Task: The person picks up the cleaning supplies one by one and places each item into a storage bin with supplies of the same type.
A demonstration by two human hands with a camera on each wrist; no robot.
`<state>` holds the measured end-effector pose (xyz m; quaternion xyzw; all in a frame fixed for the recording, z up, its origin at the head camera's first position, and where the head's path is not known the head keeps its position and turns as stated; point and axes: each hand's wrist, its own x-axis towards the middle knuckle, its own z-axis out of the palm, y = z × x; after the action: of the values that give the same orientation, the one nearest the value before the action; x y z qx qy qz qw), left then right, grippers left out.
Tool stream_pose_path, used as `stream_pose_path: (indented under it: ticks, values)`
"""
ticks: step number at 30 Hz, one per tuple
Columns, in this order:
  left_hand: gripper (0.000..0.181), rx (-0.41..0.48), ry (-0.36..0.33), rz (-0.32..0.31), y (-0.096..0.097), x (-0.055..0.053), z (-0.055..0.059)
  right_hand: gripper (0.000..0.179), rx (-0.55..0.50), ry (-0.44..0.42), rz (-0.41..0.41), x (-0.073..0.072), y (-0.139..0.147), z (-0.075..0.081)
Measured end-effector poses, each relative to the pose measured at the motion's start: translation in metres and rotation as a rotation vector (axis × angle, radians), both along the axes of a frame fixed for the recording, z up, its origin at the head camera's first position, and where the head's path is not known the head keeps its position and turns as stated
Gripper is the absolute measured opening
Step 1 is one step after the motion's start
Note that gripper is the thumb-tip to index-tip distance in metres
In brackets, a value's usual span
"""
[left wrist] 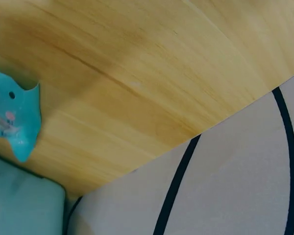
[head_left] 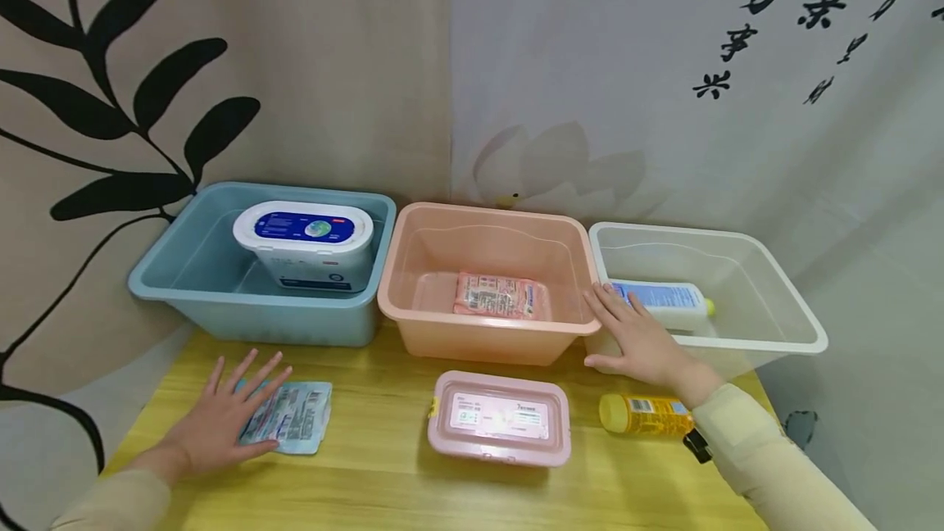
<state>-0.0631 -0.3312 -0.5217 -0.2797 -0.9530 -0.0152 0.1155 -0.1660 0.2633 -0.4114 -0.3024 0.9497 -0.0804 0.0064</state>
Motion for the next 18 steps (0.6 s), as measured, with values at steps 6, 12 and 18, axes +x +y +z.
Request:
stream_pose_path:
  ticks: [6, 12, 18]
  values:
    - [0.097, -0.005, -0.077, 0.024, 0.002, -0.001, -0.012, 0.096, 0.036, -0.014, -0.006, 0.001, 0.004, 0.000]
    - [0.094, 0.033, -0.165, 0.054, 0.003, -0.003, -0.029, 0.098, 0.049, 0.013, 0.013, 0.001, 0.007, -0.002]
    - [0.090, 0.108, -0.304, 0.092, 0.004, -0.004, -0.039, 0.098, 0.042, 0.033, 0.025, 0.001, 0.008, -0.005]
